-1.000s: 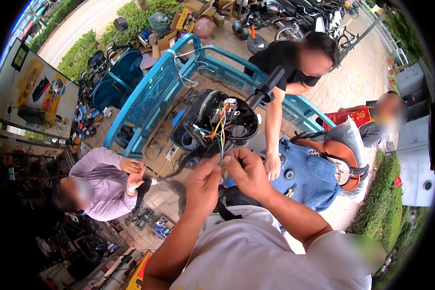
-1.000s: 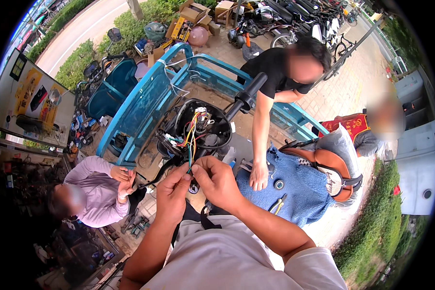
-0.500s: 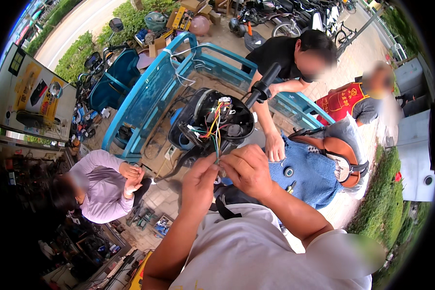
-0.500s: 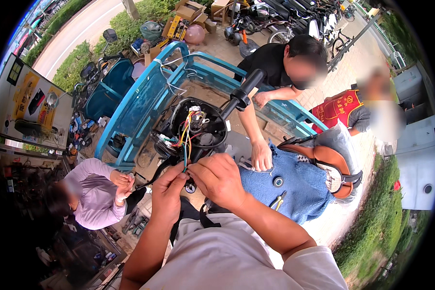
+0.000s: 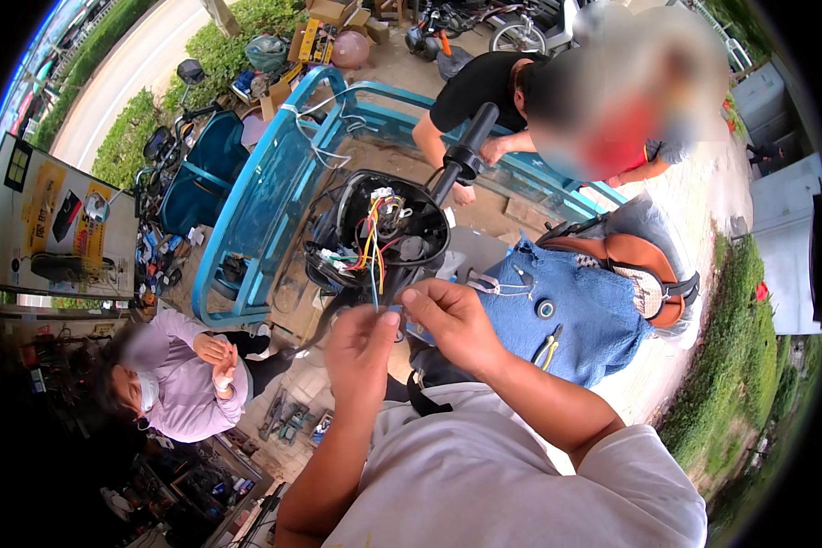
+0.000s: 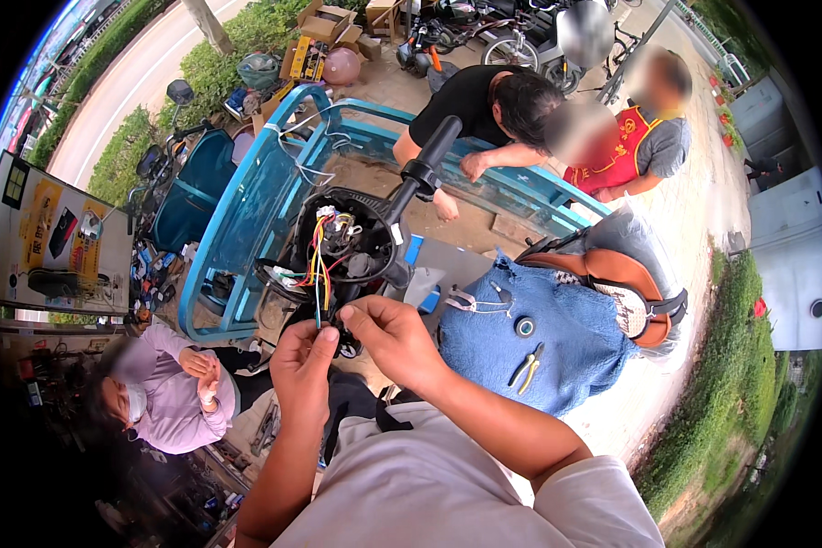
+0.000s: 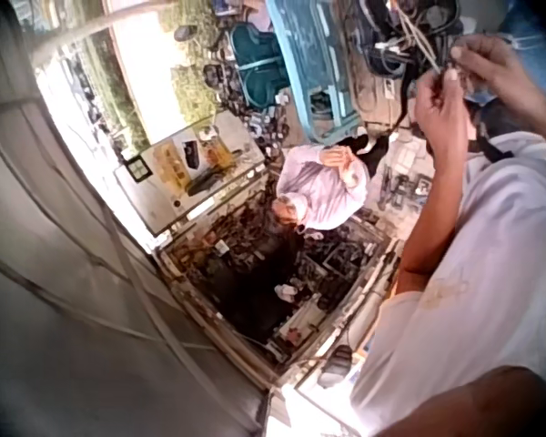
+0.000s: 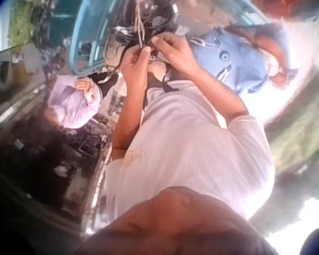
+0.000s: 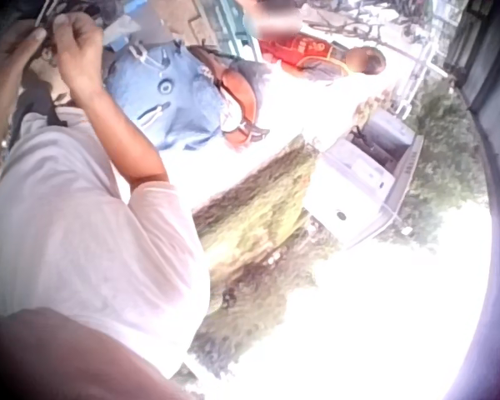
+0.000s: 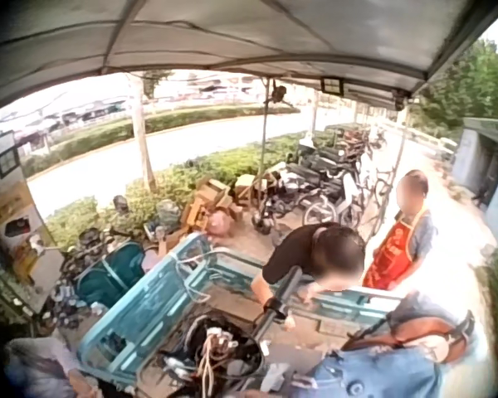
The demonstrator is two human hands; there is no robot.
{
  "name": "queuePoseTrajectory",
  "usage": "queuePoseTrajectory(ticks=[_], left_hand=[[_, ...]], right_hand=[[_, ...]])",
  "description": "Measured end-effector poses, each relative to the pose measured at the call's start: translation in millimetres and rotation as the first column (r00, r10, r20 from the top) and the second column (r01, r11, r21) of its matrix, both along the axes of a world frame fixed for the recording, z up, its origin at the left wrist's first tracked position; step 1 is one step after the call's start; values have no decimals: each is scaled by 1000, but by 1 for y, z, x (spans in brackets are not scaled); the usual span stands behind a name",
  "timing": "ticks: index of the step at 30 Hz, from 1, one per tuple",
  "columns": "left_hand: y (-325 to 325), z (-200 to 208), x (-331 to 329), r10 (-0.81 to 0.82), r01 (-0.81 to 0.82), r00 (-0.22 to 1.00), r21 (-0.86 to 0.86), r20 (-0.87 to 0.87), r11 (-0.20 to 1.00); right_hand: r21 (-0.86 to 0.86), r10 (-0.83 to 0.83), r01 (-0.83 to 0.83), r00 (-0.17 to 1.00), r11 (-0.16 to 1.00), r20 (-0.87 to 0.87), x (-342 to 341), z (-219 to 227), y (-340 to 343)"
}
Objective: The person works on the exposed wiring inside the handlebar basket of a teal three-wheeled electric vehicle. They strip wire ends, twist connections, and wrap them with electrical tape. The person uses pliers and electrical tape while standing outdoors near other parked vehicles.
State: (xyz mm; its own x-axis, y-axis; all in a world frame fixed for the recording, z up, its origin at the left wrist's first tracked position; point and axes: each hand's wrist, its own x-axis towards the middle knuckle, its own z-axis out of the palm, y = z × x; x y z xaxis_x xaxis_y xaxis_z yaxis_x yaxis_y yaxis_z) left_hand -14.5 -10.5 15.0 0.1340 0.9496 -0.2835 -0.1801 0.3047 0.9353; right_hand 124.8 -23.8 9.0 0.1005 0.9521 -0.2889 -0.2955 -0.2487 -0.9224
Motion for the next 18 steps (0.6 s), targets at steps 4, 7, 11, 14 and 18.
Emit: queuePoseTrajectory(ticks=[4, 7, 11, 14, 18], left_hand=[[-2, -1, 3, 23, -7, 979, 83, -200, 997], [-4, 3, 1, 19, 40, 932, 156, -363, 987], [-1, 3, 0, -12, 140, 896, 257, -443, 956], [8, -11, -15, -61, 75, 988, 93, -144, 993], [8, -1, -25, -83, 87, 981, -18, 174, 996]], right_hand=[[-56, 193, -192, 981, 980, 11, 4, 2, 19], [-102, 258, -255, 966, 962, 22, 4, 11, 35], [-61, 180, -179, 984, 982, 9, 1, 17, 43], [165, 69, -95, 985, 982, 158, -10, 6, 41], [248, 114, -226, 910, 942, 398, 1, -6, 23]])
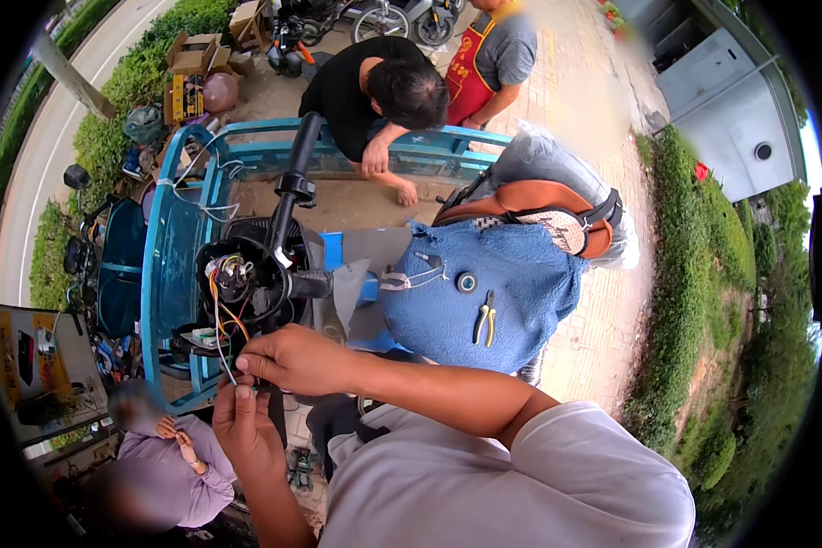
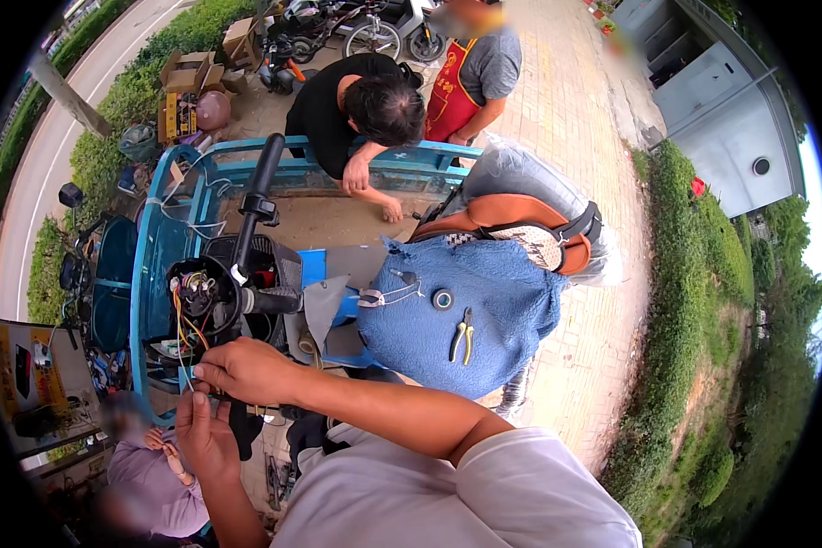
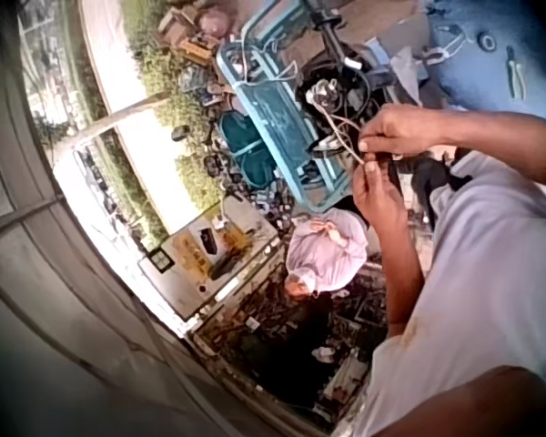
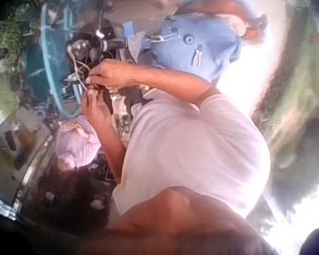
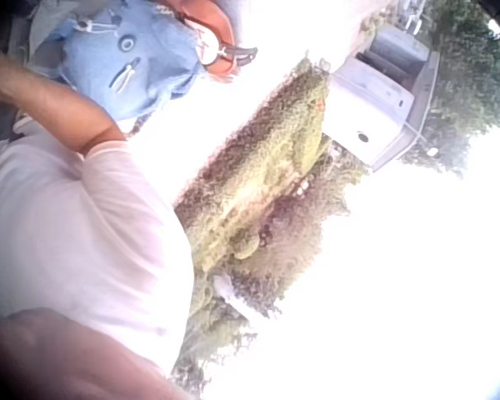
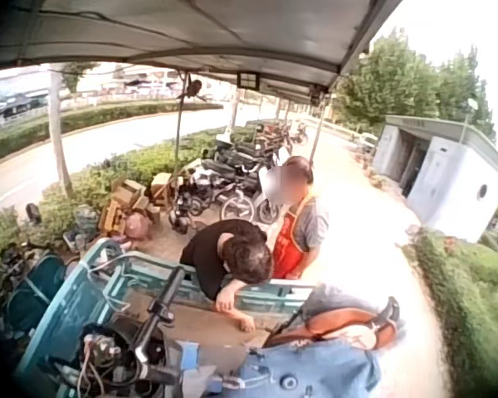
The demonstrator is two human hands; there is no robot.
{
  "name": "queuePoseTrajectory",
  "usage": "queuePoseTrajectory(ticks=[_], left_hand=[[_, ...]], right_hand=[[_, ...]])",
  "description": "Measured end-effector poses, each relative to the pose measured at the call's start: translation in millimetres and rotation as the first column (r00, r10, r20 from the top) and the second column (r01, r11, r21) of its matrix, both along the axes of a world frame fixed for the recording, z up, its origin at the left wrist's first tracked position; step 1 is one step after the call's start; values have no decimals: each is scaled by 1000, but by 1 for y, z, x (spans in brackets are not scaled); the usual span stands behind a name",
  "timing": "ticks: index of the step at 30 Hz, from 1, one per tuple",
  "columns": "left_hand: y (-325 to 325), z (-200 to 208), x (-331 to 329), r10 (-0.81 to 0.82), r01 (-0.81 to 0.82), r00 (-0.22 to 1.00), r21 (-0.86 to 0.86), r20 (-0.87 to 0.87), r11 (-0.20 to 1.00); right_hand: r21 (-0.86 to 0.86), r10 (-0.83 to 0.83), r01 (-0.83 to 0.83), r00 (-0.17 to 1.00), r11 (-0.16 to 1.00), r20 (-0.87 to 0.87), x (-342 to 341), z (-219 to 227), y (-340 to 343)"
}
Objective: The person works on the exposed wiring inside the handlebar basket of a teal three-wheeled electric vehicle. They strip wire ends, twist connections, and wrap them with electrical tape. The person uses pliers and electrical tape while standing outdoors near other parked vehicles.
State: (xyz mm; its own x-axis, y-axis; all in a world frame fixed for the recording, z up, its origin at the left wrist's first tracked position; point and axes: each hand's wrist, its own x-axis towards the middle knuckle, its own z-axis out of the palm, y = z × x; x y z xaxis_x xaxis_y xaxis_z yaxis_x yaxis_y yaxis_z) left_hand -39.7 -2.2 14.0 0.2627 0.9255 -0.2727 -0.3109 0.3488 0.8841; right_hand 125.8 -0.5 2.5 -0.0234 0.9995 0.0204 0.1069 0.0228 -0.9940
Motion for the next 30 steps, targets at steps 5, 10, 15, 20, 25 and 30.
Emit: queuePoseTrajectory(ticks=[5, 10, 15, 20, 25, 30], left_hand=[[3, -6, 3, -54, 71, 994, 182, -98, 981], [3, 8, 17, -58, 62, 994, 49, -95, 997], [4, 0, 12, -51, 55, 995, 43, -87, 998], [-6, 11, 19, 19, -22, 987, -16, -160, 1000], [-11, 3, 6, 20, -20, 969, 2, -248, 1000], [-14, 7, 17, 31, -36, 998, -74, -60, 997]], right_hand=[[114, -90, 70, 980, 991, 177, 3, -19, -9], [71, -488, 507, 853, 859, -184, 26, -54, -65], [-155, -727, 941, 331, 300, 602, 129, -232, -164], [-327, -364, 943, 325, 59, 873, 184, -294, -196], [-583, -221, 811, 578, 50, 785, 205, -292, -185], [-355, -419, 890, 450, 287, 789, 210, -317, -204]])
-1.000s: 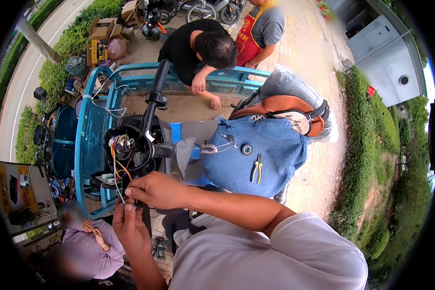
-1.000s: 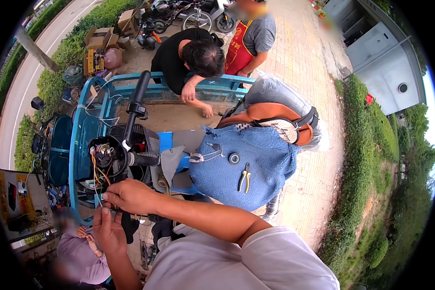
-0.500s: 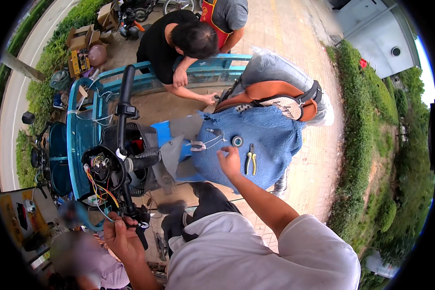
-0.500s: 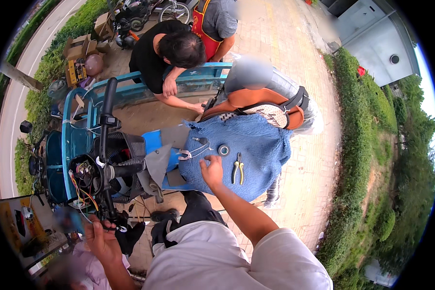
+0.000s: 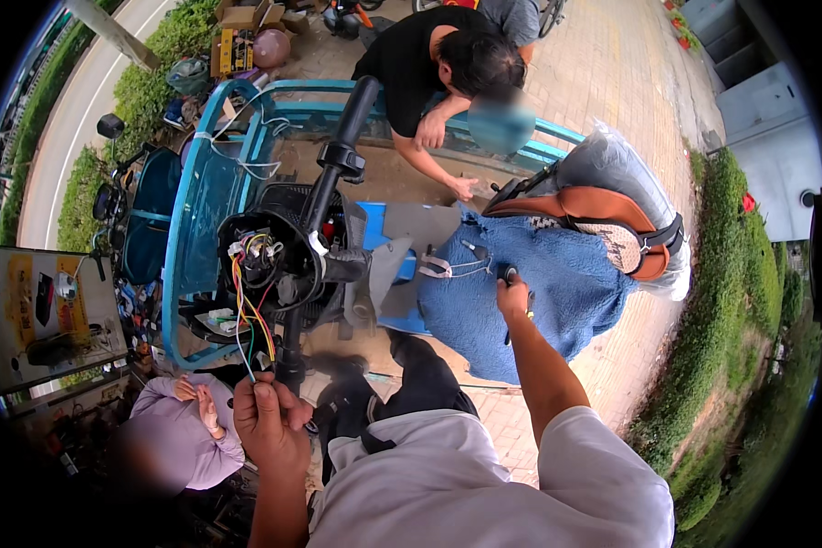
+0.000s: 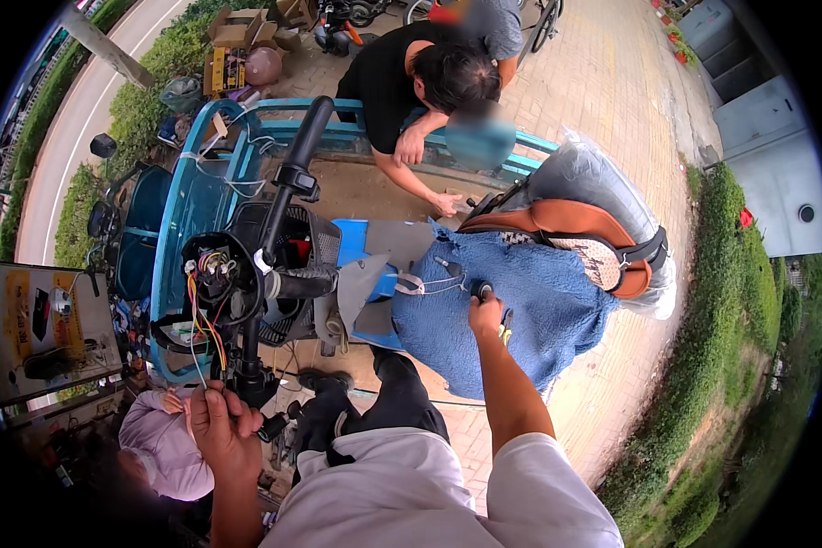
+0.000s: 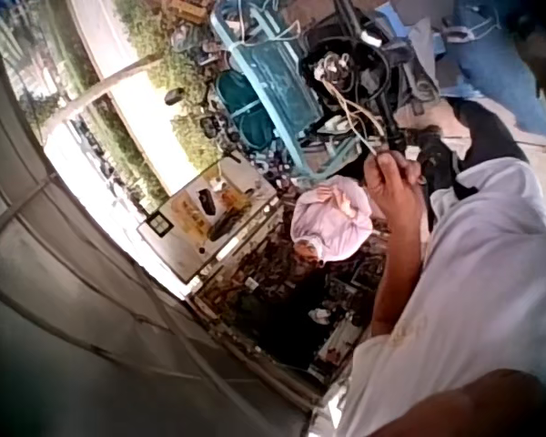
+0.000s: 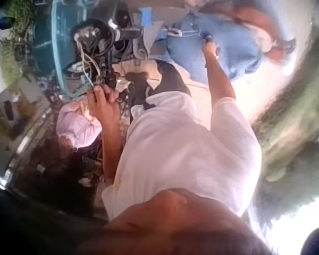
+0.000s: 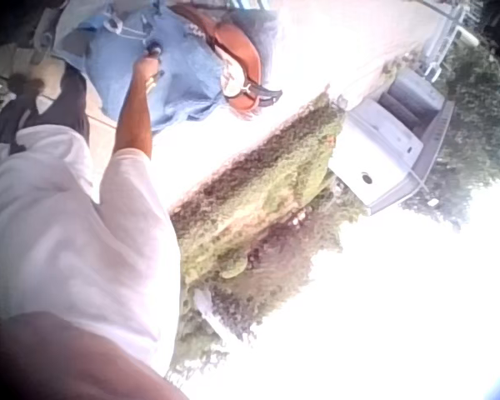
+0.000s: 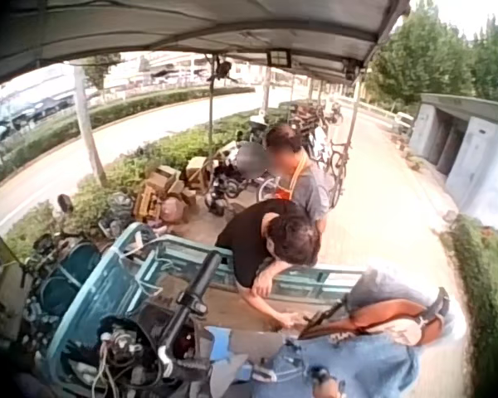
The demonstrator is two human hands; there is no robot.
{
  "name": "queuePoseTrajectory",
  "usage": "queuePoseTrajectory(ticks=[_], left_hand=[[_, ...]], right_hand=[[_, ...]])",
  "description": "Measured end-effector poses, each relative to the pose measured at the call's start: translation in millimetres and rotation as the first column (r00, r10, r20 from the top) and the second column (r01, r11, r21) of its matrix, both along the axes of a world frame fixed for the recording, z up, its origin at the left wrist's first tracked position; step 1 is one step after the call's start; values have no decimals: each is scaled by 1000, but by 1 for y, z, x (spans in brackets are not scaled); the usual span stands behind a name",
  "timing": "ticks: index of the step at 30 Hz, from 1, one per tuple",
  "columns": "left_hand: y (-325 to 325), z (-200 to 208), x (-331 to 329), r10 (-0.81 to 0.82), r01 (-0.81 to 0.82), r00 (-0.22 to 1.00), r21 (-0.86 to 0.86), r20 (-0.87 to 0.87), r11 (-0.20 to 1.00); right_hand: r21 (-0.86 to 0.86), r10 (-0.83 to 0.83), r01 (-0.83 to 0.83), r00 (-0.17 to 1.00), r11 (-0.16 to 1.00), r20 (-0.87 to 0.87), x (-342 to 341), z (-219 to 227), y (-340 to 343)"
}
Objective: The person works on the exposed wiring inside the handlebar basket of a teal three-wheeled electric vehicle. They strip wire ends, twist connections, and wrap them with electrical tape. The person uses pliers and electrical tape while standing outdoors near other parked vehicles.
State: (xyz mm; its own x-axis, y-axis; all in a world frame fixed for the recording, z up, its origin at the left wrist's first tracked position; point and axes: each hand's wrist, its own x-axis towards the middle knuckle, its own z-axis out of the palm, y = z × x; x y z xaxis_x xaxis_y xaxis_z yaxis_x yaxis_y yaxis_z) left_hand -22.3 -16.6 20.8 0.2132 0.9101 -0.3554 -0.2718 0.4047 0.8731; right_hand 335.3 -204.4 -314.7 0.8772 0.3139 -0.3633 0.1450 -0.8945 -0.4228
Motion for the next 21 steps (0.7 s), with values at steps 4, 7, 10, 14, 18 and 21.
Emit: queuePoseTrajectory(ticks=[4, 7, 10, 14, 18, 21], left_hand=[[-6, -7, -9, 81, -76, 991, -54, 105, 996], [-9, 0, 1, 74, -74, 997, -8, 20, 997], [-17, 3, 1, -71, 76, 997, 143, -41, 987], [-19, -1, -4, -231, 342, 923, 384, -306, 858], [-16, 8, 1, -195, 380, 880, 397, -433, 836], [-15, 10, -6, -243, 397, 881, 354, -405, 847]], right_hand=[[540, 163, 265, 769, 799, -618, -54, 114, 34], [731, 487, 204, 627, 651, -608, -94, 198, 47], [829, 716, -5, 506, 559, -480, -116, 268, 69], [908, 898, -226, 354, 352, -260, -137, 309, 95], [943, 957, -231, 221, 240, -189, -152, 318, 109], [951, 966, -191, 145, 242, -216, -158, 323, 118]])
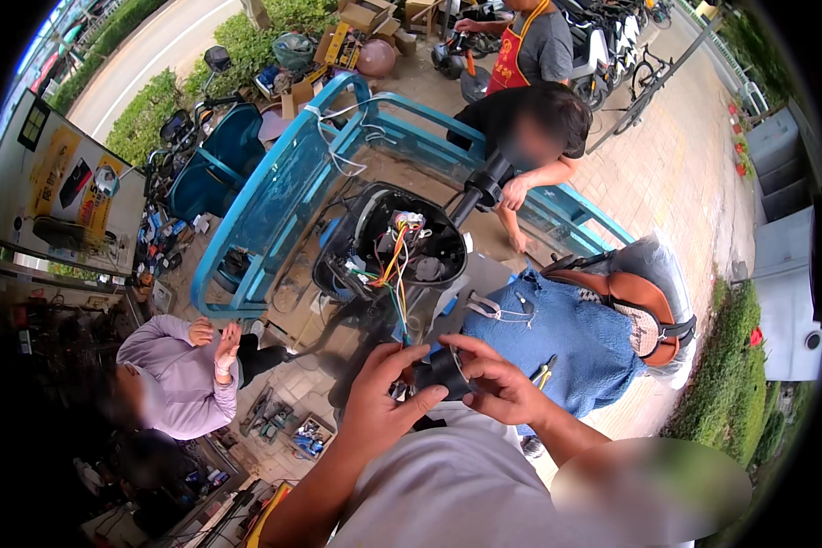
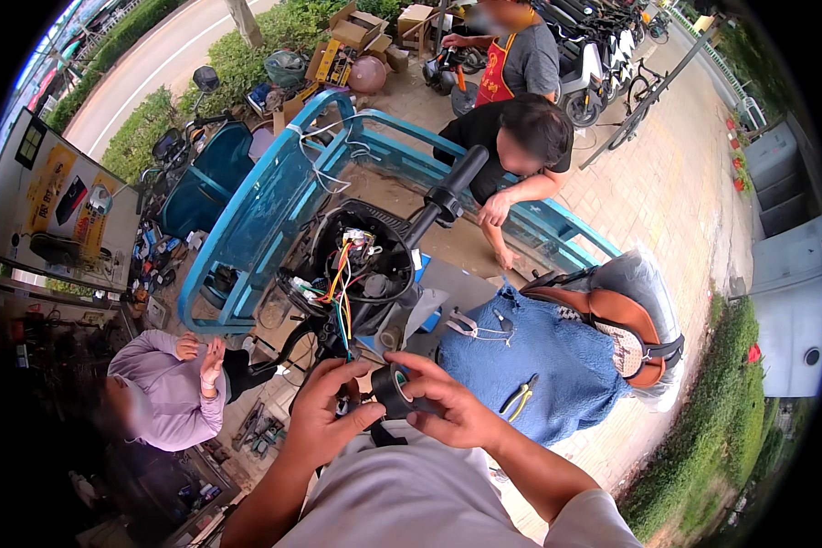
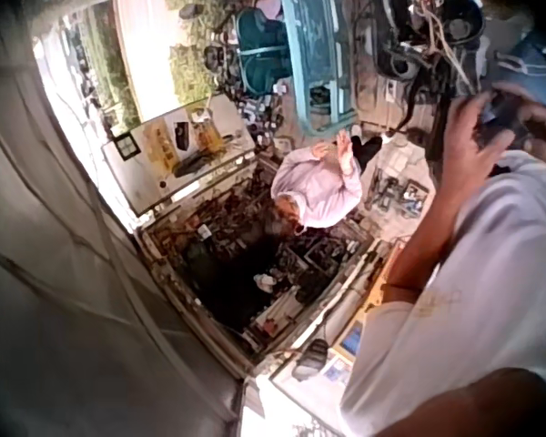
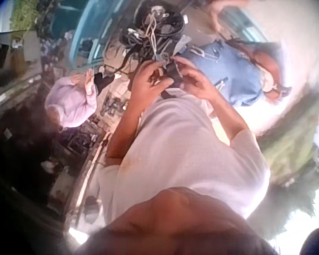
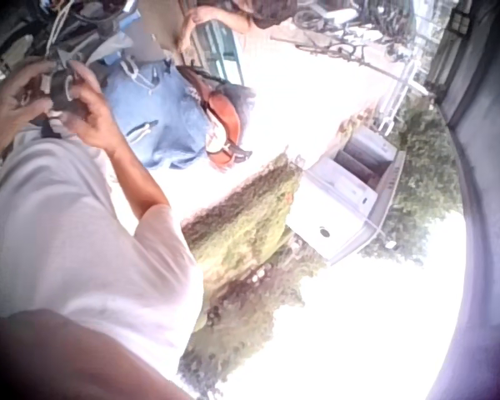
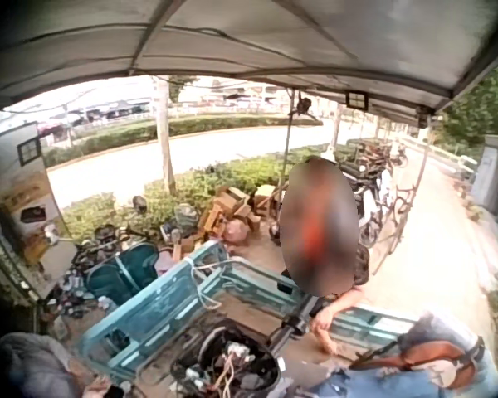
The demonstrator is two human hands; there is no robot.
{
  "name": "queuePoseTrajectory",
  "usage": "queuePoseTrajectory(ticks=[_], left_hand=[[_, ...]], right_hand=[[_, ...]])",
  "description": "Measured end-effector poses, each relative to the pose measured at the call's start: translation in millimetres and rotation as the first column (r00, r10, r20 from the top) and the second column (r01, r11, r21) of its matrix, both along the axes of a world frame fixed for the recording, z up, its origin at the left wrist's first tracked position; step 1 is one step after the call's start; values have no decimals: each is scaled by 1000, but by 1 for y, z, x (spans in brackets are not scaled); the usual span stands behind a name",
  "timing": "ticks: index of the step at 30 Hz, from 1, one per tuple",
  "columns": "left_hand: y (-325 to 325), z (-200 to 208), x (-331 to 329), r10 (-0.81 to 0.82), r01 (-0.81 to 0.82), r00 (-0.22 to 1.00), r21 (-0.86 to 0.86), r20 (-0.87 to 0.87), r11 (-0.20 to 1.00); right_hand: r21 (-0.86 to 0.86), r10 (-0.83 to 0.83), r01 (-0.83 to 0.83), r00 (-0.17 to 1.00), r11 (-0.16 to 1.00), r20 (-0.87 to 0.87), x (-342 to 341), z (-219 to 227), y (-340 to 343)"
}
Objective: The person works on the exposed wiring inside the handlebar basket of a teal three-wheeled electric vehicle. They strip wire ends, twist connections, and wrap them with electrical tape. The person uses pliers and electrical tape while standing outdoors near other parked vehicles.
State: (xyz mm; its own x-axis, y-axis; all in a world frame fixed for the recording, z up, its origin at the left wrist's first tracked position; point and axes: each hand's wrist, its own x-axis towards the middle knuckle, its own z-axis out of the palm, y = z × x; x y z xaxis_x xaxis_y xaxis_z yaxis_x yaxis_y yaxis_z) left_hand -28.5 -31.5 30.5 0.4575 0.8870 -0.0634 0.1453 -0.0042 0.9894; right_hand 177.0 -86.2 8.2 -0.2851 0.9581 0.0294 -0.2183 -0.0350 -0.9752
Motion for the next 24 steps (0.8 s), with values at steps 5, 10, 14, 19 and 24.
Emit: queuePoseTrajectory(ticks=[5, 10, 14, 19, 24], left_hand=[[2, 6, 1, -17, 25, 997, 97, -77, 995], [5, -1, -4, 4, -4, 1000, -40, 8, 999], [11, -2, -2, -31, 39, 998, 149, -55, 988], [14, 3, 1, -41, 81, 990, 306, -136, 949], [16, -1, -2, -30, 123, 976, 437, -214, 891]], right_hand=[[32, 22, -24, 998, 999, 62, -2, -2, 10], [-102, 57, -57, 998, 993, 0, 4, 5, 17], [-494, -72, -37, 977, 869, -199, 0, 6, 15], [-577, -105, -84, 952, 813, -287, -5, 1, 21], [-639, -111, -97, 954, 763, -278, -12, 1, 27]])
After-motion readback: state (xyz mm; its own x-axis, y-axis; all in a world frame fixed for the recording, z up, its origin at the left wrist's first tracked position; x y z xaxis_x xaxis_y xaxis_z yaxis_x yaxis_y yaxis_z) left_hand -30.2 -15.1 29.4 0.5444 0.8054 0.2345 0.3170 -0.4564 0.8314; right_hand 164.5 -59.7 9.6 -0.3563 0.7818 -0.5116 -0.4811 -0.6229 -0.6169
